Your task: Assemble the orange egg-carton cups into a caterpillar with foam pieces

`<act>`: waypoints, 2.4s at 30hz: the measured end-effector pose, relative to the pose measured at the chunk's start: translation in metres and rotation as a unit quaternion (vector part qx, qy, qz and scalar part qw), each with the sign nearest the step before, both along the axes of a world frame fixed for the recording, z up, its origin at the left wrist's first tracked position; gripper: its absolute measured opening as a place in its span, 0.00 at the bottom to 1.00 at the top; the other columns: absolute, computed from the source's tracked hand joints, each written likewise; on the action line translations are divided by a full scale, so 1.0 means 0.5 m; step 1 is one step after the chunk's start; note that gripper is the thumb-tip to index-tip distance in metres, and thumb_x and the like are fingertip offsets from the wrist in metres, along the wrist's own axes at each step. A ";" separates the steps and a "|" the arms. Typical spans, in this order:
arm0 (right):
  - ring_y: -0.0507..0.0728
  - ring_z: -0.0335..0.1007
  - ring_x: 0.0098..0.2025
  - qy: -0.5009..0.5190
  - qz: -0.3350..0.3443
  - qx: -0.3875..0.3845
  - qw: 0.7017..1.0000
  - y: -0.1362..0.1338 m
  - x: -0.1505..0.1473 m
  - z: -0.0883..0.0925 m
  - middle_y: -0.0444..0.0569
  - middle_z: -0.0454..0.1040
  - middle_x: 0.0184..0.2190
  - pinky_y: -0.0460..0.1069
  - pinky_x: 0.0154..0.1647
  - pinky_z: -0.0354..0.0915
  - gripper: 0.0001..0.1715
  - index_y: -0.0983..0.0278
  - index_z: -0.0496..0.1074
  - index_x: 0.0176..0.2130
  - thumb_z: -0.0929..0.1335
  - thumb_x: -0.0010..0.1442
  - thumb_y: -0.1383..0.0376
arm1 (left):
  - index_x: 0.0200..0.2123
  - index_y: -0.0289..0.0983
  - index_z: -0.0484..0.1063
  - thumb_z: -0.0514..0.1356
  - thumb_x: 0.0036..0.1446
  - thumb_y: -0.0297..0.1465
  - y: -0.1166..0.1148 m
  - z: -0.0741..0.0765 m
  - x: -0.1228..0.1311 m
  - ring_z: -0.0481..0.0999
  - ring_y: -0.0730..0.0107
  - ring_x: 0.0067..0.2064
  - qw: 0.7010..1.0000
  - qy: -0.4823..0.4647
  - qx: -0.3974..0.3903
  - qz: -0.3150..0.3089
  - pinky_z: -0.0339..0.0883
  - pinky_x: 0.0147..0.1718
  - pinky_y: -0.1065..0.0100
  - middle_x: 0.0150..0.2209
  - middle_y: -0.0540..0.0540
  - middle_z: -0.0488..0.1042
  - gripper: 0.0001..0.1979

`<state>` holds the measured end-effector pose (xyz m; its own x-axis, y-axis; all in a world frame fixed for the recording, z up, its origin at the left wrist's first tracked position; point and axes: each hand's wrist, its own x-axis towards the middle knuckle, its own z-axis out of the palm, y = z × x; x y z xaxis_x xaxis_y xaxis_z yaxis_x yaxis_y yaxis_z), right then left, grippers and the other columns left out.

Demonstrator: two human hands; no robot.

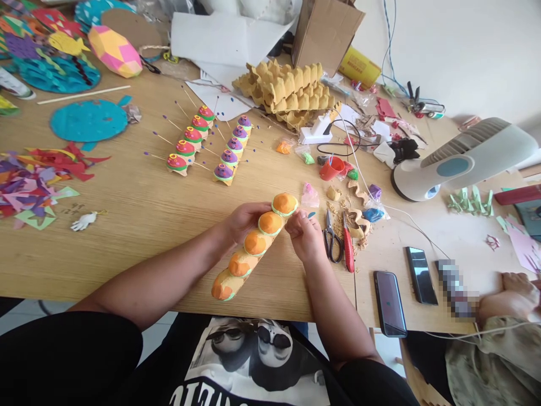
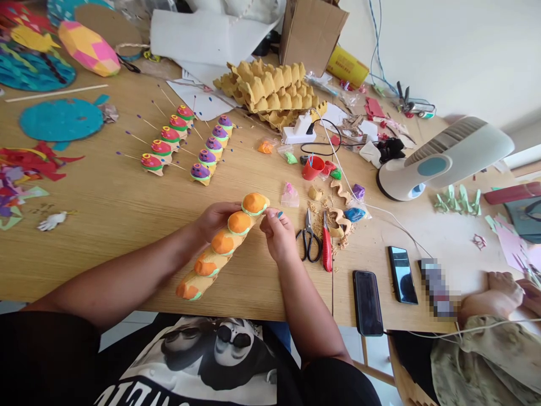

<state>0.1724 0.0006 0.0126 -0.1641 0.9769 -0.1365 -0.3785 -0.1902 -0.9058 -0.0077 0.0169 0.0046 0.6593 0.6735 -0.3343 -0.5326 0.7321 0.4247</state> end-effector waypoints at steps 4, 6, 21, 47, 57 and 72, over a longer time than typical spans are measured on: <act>0.49 0.41 0.23 0.042 0.015 -0.034 0.998 -0.005 -0.006 -0.003 0.36 0.46 0.20 0.48 0.25 0.50 0.36 0.60 0.54 0.23 0.77 0.54 0.43 | 0.39 0.41 0.77 0.60 0.57 0.29 -0.001 -0.007 0.007 0.76 0.68 0.27 0.999 0.017 0.011 0.039 0.68 0.28 0.71 0.28 0.48 0.77 0.07; 0.49 0.41 0.22 0.061 0.016 -0.043 0.997 -0.004 -0.007 -0.004 0.36 0.44 0.20 0.48 0.24 0.51 0.36 0.60 0.53 0.23 0.76 0.54 0.44 | 0.38 0.41 0.78 0.60 0.57 0.28 -0.003 -0.009 0.011 0.76 0.68 0.28 0.998 0.023 0.020 0.051 0.68 0.29 0.72 0.29 0.48 0.78 0.07; 0.49 0.41 0.21 0.066 -0.021 -0.082 0.994 0.006 0.000 -0.010 0.34 0.43 0.20 0.47 0.22 0.52 0.27 0.58 0.58 0.28 0.77 0.55 0.50 | 0.38 0.40 0.81 0.64 0.57 0.27 -0.006 -0.025 0.023 0.81 0.65 0.31 0.996 0.043 0.056 0.052 0.70 0.32 0.70 0.34 0.45 0.84 0.06; 0.50 0.37 0.20 0.160 -0.002 -0.176 0.971 0.014 0.009 0.003 0.36 0.43 0.18 0.43 0.19 0.51 0.24 0.60 0.57 0.25 0.69 0.68 0.57 | 0.38 0.39 0.81 0.71 0.53 0.35 -0.009 -0.038 0.027 0.79 0.65 0.34 0.992 0.078 0.092 0.038 0.68 0.35 0.67 0.36 0.46 0.83 0.09; 0.50 0.40 0.20 0.175 0.000 -0.182 0.968 0.014 0.013 -0.015 0.35 0.45 0.18 0.43 0.22 0.55 0.24 0.60 0.59 0.26 0.69 0.68 0.54 | 0.37 0.40 0.82 0.72 0.52 0.36 -0.008 -0.044 0.026 0.78 0.63 0.32 0.990 0.088 0.105 0.046 0.67 0.34 0.64 0.35 0.45 0.82 0.10; 0.50 0.43 0.22 0.130 0.006 -0.135 0.982 0.014 0.012 -0.017 0.36 0.48 0.21 0.46 0.25 0.56 0.21 0.58 0.58 0.29 0.69 0.69 0.55 | 0.41 0.36 0.81 0.72 0.53 0.40 -0.013 -0.031 0.029 0.78 0.69 0.33 0.983 0.073 0.151 0.078 0.70 0.32 0.71 0.34 0.45 0.81 0.17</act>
<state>0.1784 0.0078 0.0043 -0.2383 0.9084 -0.3434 -0.5865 -0.4165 -0.6947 0.0068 0.0105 -0.0108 0.4998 0.8456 -0.1876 -0.5454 0.4755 0.6902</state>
